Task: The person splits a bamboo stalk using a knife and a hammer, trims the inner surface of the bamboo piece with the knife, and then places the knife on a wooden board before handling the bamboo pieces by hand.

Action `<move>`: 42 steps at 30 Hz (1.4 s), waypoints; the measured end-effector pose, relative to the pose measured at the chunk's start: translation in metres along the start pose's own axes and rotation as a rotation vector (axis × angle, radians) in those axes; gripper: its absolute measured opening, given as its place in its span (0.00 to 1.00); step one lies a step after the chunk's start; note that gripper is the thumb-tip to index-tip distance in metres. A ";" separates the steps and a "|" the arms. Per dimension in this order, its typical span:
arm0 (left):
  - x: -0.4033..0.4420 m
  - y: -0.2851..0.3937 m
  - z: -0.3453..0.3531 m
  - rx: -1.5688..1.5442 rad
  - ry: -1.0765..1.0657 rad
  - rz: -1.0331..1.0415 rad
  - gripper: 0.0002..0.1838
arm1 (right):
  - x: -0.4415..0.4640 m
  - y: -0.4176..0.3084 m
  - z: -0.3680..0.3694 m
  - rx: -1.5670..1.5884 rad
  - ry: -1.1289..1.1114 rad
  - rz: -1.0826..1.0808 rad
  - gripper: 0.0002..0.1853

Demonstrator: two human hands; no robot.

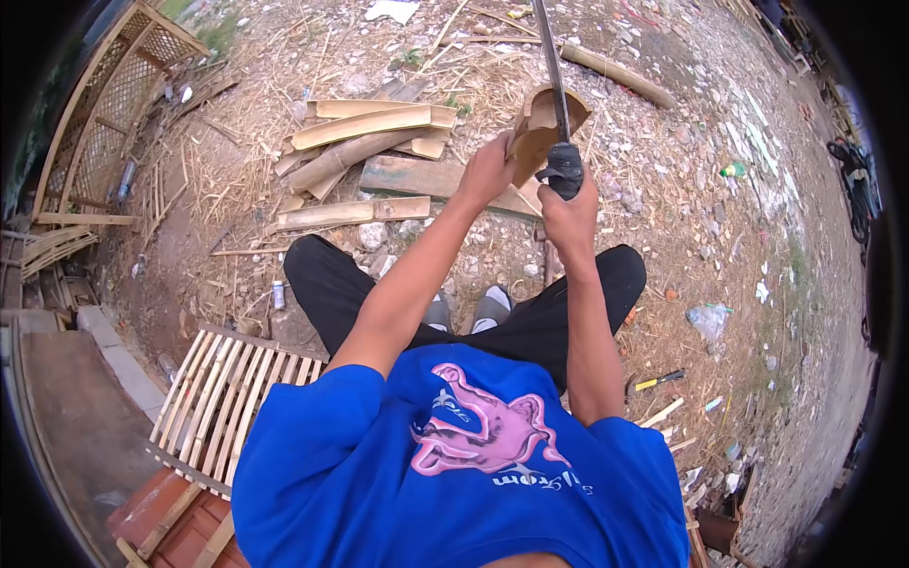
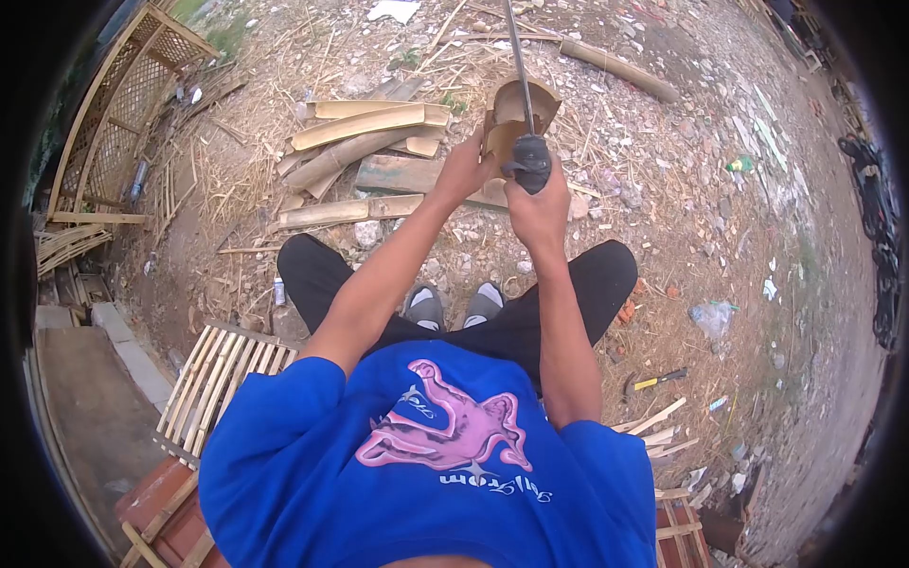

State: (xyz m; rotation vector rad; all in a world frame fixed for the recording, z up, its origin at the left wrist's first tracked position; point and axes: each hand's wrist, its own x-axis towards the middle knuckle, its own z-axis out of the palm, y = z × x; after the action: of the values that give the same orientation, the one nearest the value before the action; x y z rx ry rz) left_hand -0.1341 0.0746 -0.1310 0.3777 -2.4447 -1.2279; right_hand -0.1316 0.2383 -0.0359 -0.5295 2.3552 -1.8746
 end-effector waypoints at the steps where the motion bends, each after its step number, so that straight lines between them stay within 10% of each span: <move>1: 0.007 0.006 -0.002 0.016 0.052 0.069 0.21 | 0.000 -0.006 -0.004 -0.012 0.004 -0.027 0.17; 10: 0.027 0.126 -0.088 0.118 0.250 0.423 0.17 | -0.015 -0.120 -0.056 0.270 -0.008 -0.104 0.12; 17: -0.019 -0.037 -0.046 0.135 -0.453 -0.051 0.54 | -0.004 0.048 -0.017 -0.093 0.054 0.165 0.14; 31: 0.000 -0.041 -0.017 0.004 0.076 0.079 0.37 | 0.003 -0.002 0.008 -0.086 -0.128 0.107 0.20; 35: 0.016 -0.029 -0.023 -0.031 0.008 -0.010 0.17 | -0.008 -0.026 0.002 -0.091 -0.144 0.094 0.20; 42: -0.002 -0.021 -0.016 -0.062 -0.044 0.016 0.17 | -0.020 -0.019 0.001 -0.113 -0.137 0.120 0.18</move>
State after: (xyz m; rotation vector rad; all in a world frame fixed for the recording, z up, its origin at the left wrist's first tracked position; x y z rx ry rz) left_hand -0.1241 0.0522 -0.1397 0.3166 -2.4353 -1.3151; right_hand -0.1085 0.2405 -0.0213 -0.4968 2.3570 -1.6089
